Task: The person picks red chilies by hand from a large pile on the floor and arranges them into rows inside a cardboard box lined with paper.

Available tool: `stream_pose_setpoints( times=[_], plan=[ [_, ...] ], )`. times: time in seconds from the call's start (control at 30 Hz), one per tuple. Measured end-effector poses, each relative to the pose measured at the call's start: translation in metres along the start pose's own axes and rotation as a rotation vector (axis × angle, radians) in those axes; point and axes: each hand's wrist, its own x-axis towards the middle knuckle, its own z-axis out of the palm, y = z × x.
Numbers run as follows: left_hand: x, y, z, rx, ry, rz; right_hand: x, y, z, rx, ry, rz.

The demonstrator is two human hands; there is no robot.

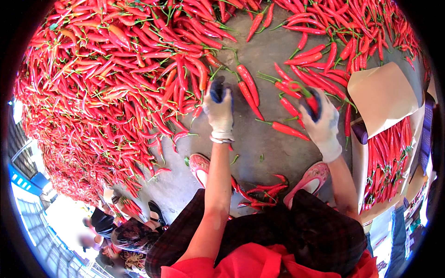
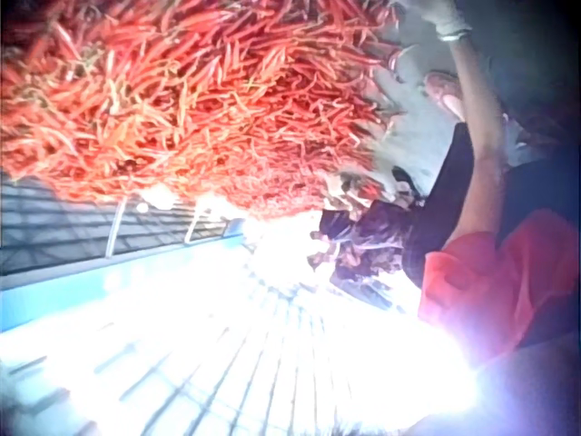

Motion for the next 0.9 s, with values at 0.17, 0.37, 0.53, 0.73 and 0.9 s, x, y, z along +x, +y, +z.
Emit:
stream_pose_setpoints(
  times=[0.17, 0.37, 0.53, 0.73, 0.9],
  plan=[
    [-0.017, 0.014, 0.017, 0.339, -0.238, 0.03, 0.047, 0.018, 0.028, -0.54, -0.48, 0.057],
    [-0.017, 0.019, 0.011, 0.526, -0.339, 0.095, 0.069, 0.014, 0.01, -0.639, -0.539, -0.017],
    [-0.015, 0.012, 0.008, 0.45, -0.299, 0.037, 0.077, -0.007, 0.009, -0.213, -0.396, 0.044],
    [-0.032, -0.003, -0.001, 0.583, -0.176, 0.059, 0.094, -0.041, 0.092, -0.304, -0.644, 0.064],
    [-0.024, -0.014, -0.003, 0.41, -0.249, 0.043, 0.096, -0.035, 0.118, -0.291, -0.578, 0.08]
  ],
)
